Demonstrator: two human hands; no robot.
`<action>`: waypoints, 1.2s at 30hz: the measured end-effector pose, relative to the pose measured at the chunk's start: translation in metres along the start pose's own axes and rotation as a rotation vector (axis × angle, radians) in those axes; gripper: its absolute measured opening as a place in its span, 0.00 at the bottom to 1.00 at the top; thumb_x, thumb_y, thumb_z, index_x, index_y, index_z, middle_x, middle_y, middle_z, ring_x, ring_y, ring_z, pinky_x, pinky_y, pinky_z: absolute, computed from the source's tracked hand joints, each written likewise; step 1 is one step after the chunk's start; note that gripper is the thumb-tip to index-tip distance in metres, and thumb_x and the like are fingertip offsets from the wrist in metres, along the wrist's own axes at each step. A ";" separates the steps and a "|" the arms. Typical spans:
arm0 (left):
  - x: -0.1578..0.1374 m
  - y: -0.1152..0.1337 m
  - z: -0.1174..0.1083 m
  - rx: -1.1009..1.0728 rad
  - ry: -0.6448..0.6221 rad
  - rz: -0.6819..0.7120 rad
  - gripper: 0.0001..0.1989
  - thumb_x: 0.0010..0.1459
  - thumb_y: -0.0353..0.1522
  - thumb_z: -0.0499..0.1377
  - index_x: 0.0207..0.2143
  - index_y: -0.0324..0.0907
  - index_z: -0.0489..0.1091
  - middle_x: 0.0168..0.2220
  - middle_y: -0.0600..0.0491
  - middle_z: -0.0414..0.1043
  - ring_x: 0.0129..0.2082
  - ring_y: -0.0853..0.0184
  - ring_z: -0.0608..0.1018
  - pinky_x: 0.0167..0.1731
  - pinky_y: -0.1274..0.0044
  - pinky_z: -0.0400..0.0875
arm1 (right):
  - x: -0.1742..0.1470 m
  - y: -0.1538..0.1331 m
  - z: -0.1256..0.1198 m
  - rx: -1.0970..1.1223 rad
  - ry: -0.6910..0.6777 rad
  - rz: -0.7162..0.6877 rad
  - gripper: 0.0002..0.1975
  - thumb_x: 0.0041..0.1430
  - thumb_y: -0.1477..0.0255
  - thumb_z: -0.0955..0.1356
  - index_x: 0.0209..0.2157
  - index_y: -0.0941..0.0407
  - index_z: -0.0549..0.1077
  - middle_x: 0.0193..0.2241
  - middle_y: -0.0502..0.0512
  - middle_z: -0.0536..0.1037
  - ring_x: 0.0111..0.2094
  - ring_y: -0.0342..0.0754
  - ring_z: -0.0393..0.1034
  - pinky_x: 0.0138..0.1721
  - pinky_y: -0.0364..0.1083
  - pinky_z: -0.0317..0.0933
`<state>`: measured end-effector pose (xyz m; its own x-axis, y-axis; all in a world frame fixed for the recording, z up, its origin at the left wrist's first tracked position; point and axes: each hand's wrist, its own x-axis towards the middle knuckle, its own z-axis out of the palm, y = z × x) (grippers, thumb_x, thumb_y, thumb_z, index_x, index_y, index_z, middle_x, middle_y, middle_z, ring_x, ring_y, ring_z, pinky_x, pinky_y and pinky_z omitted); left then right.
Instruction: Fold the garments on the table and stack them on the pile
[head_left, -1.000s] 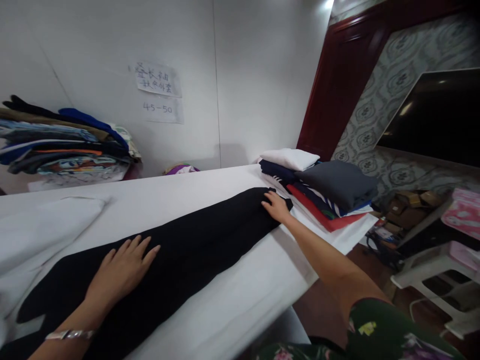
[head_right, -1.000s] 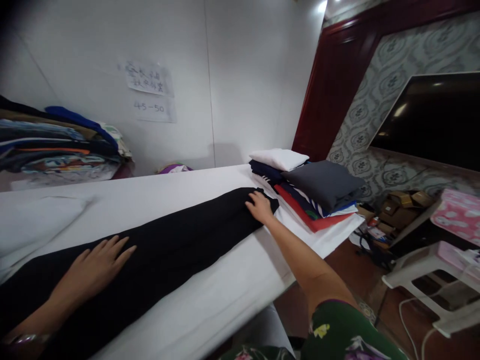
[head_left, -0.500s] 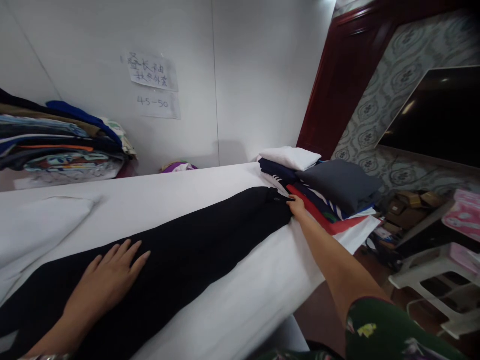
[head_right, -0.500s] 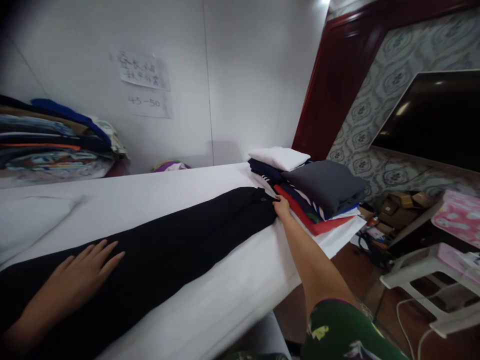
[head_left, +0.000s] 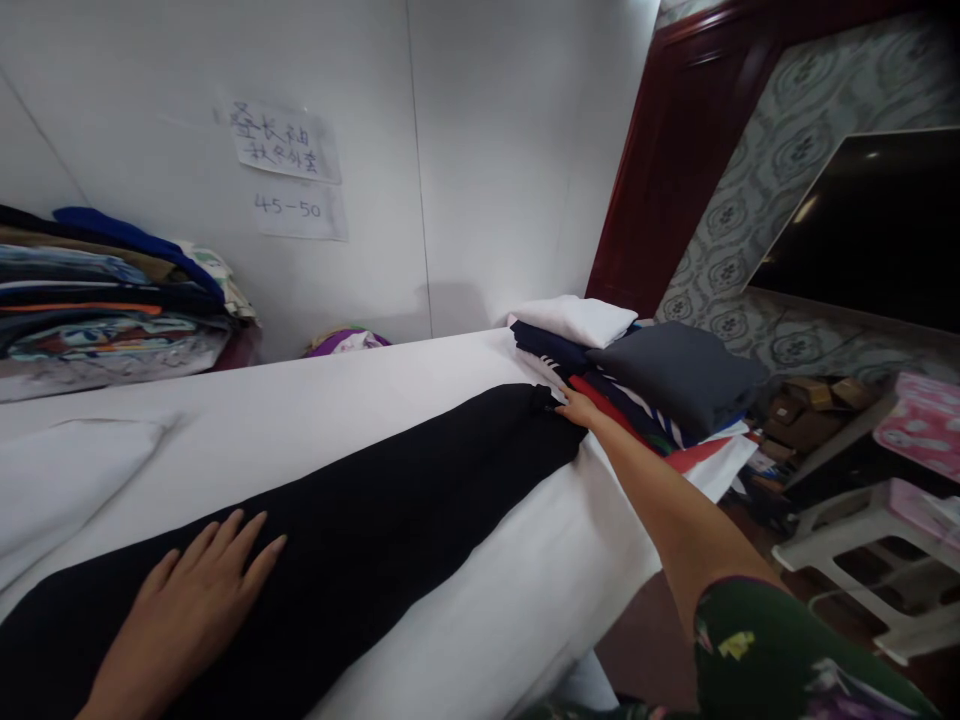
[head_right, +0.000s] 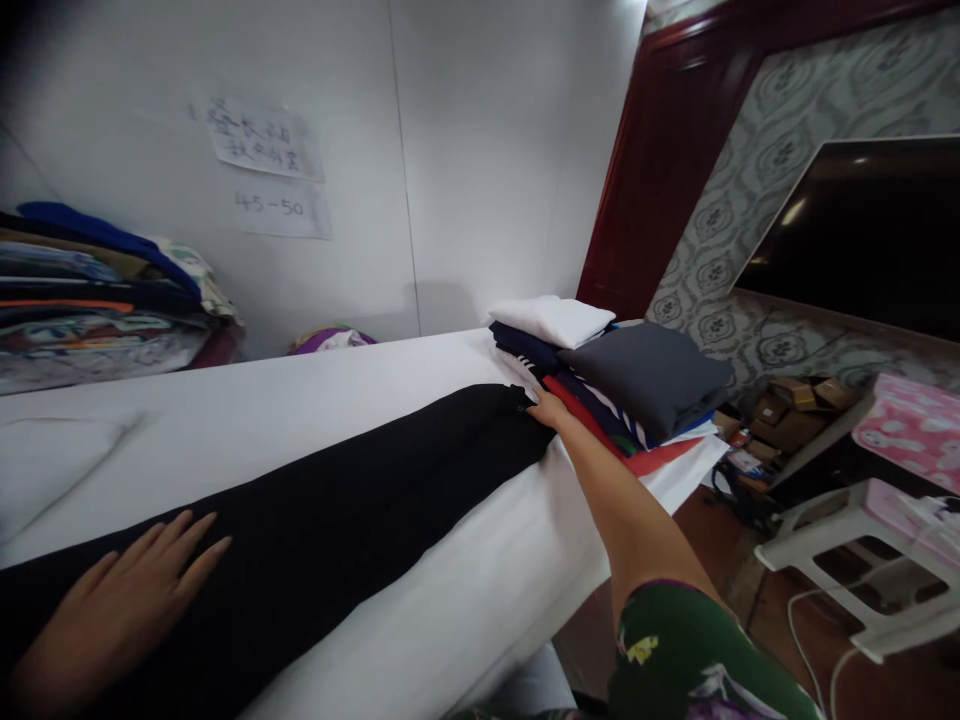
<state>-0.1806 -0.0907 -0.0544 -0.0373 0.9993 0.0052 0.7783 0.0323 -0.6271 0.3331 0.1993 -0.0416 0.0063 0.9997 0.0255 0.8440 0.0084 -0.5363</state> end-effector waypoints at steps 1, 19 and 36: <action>0.000 0.000 0.002 0.015 0.001 -0.002 0.33 0.48 0.29 0.56 0.56 0.66 0.63 0.64 0.61 0.54 0.64 0.55 0.58 0.57 0.61 0.57 | 0.004 -0.005 0.001 0.004 -0.019 -0.041 0.35 0.49 0.75 0.70 0.61 0.56 0.63 0.59 0.58 0.68 0.58 0.55 0.63 0.57 0.50 0.57; -0.005 -0.002 -0.022 -0.093 -0.032 0.017 0.25 0.56 0.25 0.54 0.55 0.52 0.69 0.64 0.51 0.56 0.64 0.51 0.59 0.57 0.62 0.59 | 0.025 -0.020 0.015 -0.125 -0.180 -0.164 0.30 0.55 0.76 0.68 0.60 0.51 0.64 0.61 0.52 0.65 0.61 0.53 0.60 0.61 0.51 0.54; -0.005 0.000 -0.022 -0.386 0.063 -0.041 0.26 0.57 0.28 0.43 0.52 0.40 0.72 0.62 0.45 0.62 0.63 0.50 0.61 0.57 0.58 0.58 | -0.077 0.031 0.024 0.153 0.198 -0.328 0.22 0.61 0.53 0.60 0.41 0.53 0.77 0.55 0.57 0.71 0.63 0.54 0.55 0.63 0.57 0.49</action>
<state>-0.1666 -0.0957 -0.0375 -0.0438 0.9959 0.0792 0.9558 0.0649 -0.2867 0.3460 0.1232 -0.0811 -0.1343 0.9195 0.3695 0.7290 0.3442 -0.5916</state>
